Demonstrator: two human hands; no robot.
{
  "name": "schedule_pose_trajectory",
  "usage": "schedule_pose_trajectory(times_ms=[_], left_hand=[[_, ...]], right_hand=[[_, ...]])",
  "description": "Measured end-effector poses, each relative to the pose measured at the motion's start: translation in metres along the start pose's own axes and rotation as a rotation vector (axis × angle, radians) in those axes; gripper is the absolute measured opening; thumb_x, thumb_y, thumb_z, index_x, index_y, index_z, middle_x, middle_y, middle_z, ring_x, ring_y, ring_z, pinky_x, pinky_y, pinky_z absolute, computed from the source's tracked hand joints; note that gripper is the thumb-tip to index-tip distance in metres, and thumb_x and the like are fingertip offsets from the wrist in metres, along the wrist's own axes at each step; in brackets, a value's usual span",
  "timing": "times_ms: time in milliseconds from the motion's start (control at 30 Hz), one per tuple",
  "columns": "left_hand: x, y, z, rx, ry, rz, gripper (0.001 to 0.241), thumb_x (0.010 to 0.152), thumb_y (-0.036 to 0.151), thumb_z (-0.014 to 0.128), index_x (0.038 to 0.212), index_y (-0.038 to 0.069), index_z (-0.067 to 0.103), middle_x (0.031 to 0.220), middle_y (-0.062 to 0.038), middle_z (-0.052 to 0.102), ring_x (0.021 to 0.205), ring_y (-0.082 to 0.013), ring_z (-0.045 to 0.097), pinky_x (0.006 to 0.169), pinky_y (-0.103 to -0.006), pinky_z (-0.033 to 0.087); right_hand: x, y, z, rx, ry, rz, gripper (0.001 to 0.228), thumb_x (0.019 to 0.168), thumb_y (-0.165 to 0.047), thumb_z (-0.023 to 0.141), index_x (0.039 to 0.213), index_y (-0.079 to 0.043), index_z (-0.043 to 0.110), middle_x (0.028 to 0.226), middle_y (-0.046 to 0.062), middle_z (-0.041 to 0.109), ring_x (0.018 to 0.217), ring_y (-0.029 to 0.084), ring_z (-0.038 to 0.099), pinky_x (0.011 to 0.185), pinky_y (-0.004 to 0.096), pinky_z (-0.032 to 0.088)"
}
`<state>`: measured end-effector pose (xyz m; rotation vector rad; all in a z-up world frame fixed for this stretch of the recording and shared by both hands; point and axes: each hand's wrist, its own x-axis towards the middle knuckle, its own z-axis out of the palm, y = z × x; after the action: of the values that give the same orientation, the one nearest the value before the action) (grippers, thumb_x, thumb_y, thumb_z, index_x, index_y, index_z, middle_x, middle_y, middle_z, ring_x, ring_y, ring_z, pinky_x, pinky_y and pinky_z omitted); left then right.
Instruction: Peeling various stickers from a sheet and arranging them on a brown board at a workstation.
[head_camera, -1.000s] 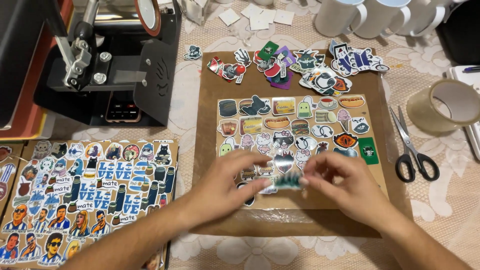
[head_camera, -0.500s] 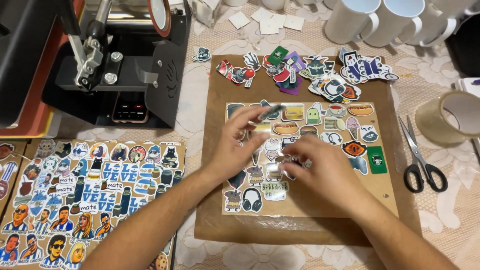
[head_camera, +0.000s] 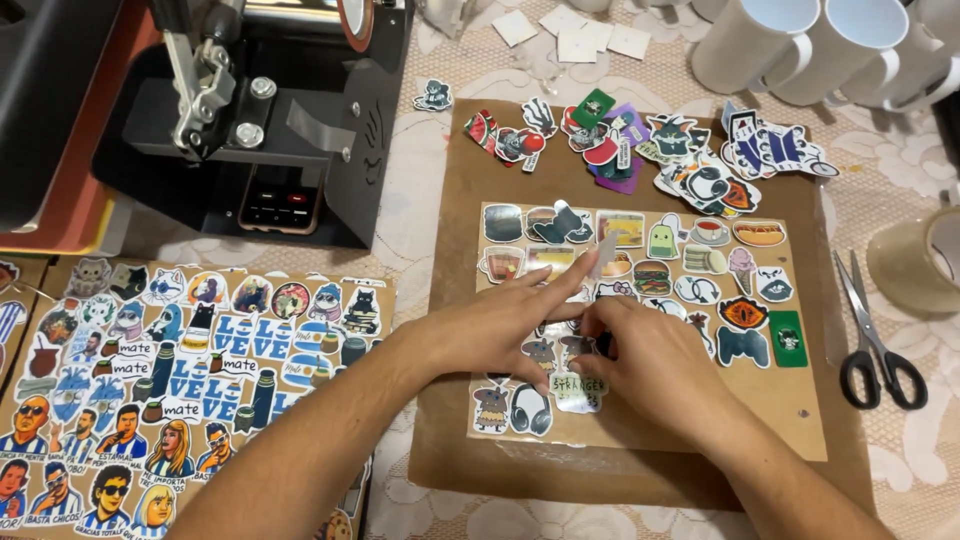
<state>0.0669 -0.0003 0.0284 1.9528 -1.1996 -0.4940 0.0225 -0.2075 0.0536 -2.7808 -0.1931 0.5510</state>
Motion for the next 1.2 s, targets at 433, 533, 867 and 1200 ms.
schedule_pose_trajectory(times_ms=[433,533,867,1200], left_hand=[[0.002,-0.005,0.007,-0.034,-0.005,-0.050,0.142,0.063,0.020,0.092,0.158,0.001,-0.011,0.139,-0.022,0.061,0.141,-0.0411,0.044,0.123,-0.0534,0.014],[0.002,-0.006,0.007,-0.033,-0.009,-0.050,0.142,0.063,0.020,0.092,0.158,0.001,-0.011,0.139,-0.022,0.061,0.141,-0.0411,0.044,0.123,-0.0538,0.014],[0.001,0.005,0.002,-0.053,-0.005,-0.067,0.141,0.064,0.019,0.091,0.159,0.002,-0.011,0.135,-0.026,0.062,0.140,-0.0436,0.044,0.123,-0.0543,0.014],[0.001,0.002,0.005,-0.060,0.006,-0.072,0.141,0.063,0.017,0.092,0.158,0.001,-0.011,0.139,-0.024,0.060,0.140,-0.0420,0.044,0.122,-0.0539,0.015]], right_hand=[[0.001,-0.002,0.000,0.019,-0.022,-0.068,0.014,0.084,-0.021,0.073,0.094,-0.012,0.076,0.084,0.007,0.076,0.086,0.030,0.075,0.073,0.041,0.057],[-0.002,-0.007,-0.004,0.039,-0.046,-0.069,0.013,0.085,-0.020,0.071,0.094,-0.012,0.077,0.083,0.006,0.076,0.087,0.029,0.076,0.076,0.041,0.057],[0.008,0.001,0.003,0.003,0.027,-0.100,0.011,0.086,-0.020,0.072,0.094,-0.014,0.076,0.083,0.005,0.075,0.086,0.027,0.076,0.072,0.038,0.058],[0.015,0.012,0.010,0.099,0.069,0.019,0.043,0.077,-0.030,0.083,0.108,-0.017,0.057,0.098,0.009,0.067,0.098,0.038,0.070,0.084,0.051,0.054]])
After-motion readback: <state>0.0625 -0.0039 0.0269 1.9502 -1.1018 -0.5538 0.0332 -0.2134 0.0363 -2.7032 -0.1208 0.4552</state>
